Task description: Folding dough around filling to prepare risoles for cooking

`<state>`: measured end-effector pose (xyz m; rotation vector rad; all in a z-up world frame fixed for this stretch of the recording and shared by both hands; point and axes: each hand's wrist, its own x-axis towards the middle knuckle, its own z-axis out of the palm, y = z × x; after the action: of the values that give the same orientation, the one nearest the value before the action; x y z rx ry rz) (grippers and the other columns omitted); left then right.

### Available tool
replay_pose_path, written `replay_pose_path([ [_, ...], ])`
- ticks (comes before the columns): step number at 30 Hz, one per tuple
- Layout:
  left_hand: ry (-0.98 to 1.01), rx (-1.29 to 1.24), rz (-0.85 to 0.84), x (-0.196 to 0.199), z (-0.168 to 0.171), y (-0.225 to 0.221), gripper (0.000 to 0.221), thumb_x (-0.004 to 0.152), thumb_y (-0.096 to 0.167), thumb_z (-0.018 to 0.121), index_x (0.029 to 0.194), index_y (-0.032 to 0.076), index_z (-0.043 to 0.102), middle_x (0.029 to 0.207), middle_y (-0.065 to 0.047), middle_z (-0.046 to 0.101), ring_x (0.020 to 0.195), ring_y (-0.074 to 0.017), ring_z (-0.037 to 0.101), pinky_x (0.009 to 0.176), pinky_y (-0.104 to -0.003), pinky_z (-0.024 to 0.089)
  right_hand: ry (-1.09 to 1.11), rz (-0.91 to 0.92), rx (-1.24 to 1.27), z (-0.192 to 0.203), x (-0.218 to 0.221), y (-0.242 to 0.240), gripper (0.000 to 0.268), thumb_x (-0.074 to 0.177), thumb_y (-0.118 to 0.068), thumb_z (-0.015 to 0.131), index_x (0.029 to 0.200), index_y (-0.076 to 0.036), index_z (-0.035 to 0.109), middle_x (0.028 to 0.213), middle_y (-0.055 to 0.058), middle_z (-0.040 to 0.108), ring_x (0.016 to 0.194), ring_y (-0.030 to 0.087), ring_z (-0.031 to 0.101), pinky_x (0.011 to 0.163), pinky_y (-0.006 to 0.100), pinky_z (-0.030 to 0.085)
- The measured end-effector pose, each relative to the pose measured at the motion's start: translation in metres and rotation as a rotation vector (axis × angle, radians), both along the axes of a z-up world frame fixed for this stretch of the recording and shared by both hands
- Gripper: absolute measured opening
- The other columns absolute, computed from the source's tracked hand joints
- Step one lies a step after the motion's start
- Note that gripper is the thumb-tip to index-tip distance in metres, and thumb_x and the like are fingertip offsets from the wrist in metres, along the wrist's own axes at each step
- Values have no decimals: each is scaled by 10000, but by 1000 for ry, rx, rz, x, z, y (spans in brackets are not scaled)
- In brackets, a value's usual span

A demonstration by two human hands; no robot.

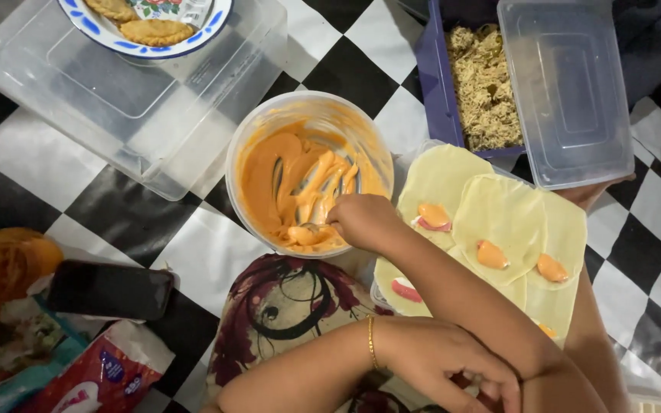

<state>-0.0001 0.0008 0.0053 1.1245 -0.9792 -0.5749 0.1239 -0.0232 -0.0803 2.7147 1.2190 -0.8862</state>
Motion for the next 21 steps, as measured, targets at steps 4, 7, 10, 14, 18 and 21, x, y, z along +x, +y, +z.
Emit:
replay_pose_path([
  [4,43,41,-24,-1,6,-2,265,965,303,622,1187,181,701,960,30,710,843,-129,638,800,-269,524,54,-108,103,20,-9,-10,231,891,-236,612,993,-196,815,1010,-60,760,933,223,682,761,378,537],
  [7,88,32,-59,-1,11,-6,326,943,344,634,1169,119,706,925,1,711,792,-135,625,756,-265,502,204,-256,222,27,-10,-25,233,862,-192,643,1010,-155,818,987,-31,798,864,173,707,758,321,551],
  [10,82,54,-71,-1,16,-11,394,922,394,630,1150,82,706,896,-22,713,769,-152,629,729,-270,498,378,-390,421,35,-10,-55,227,837,-145,698,1017,-77,818,882,14,804,707,120,667,669,267,533],
  [14,-77,174,-65,-11,23,-32,521,843,545,557,1095,119,720,894,-42,729,766,-198,657,718,-297,508,456,-557,598,53,-20,-128,220,902,-96,686,1067,-45,822,756,26,649,699,120,570,673,264,489],
  [18,-218,374,-141,-28,4,-65,631,853,623,453,1156,119,681,1067,-68,765,931,-303,719,812,-381,534,249,-775,564,106,-60,-213,218,893,-112,706,1070,-75,828,707,-10,611,614,91,475,565,235,406],
  [21,-283,697,-107,-36,-11,-83,462,925,436,528,1316,229,662,1118,-73,749,960,-371,685,795,-455,520,-9,-819,457,133,-96,-256,238,893,-149,684,1084,-73,803,830,17,698,637,126,554,607,248,446],
])
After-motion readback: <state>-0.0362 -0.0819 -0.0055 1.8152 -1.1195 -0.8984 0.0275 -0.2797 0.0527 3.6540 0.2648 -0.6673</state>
